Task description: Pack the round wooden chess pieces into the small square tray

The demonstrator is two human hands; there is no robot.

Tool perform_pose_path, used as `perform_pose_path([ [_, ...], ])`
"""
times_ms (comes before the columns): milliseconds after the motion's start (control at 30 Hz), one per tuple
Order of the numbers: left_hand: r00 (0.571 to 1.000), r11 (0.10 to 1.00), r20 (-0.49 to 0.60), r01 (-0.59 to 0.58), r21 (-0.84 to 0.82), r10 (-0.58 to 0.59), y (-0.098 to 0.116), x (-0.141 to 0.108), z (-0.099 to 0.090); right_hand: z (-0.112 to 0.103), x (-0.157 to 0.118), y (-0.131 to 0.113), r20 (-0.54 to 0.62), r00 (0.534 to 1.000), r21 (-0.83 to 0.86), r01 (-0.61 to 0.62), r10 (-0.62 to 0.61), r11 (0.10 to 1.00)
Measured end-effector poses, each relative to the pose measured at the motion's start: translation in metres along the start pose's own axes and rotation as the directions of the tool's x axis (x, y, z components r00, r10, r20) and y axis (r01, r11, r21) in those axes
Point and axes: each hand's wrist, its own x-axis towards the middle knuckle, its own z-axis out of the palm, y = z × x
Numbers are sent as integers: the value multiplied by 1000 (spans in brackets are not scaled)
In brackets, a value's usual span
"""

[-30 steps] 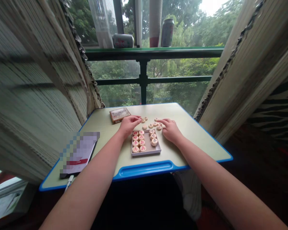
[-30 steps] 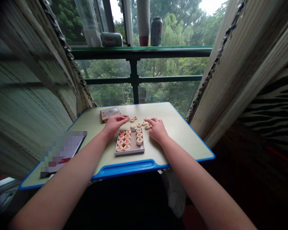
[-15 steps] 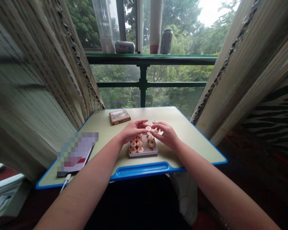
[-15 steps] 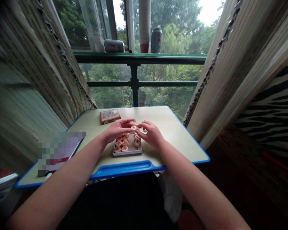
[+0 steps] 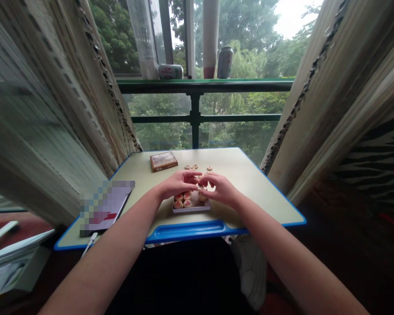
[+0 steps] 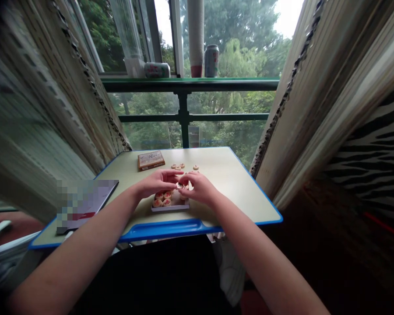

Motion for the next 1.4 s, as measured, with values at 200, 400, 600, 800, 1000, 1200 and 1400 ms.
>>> perform_pose_path([
  [200,952,920,-150,-206,332,267,8,-8,12,-10,-1,-8,28,978,267,-204,205,942],
  [400,815,549,-159,-219,806,558,8,-35,23,-5,-33,-18,46,960,197,-281,277,939],
  [600,776,221,27,-212,952,630,-18,-54,36,9,-48,-18,6,975,117,-220,221,968],
  [800,780,101,96,-201,974,619,-25,-49,48,7,-45,-16,21,970,134,-243,242,961],
  [1000,795,170,61,-203,964,603,-27,-47,48,8,-46,-15,39,960,144,-279,276,950],
  [1200,803,159,56,-185,970,593,-28,-46,50,5,-45,-17,59,944,164,-331,326,929],
  [1400,813,123,81,-185,975,576,-27,-46,51,3,-45,-19,60,942,142,-334,329,932],
])
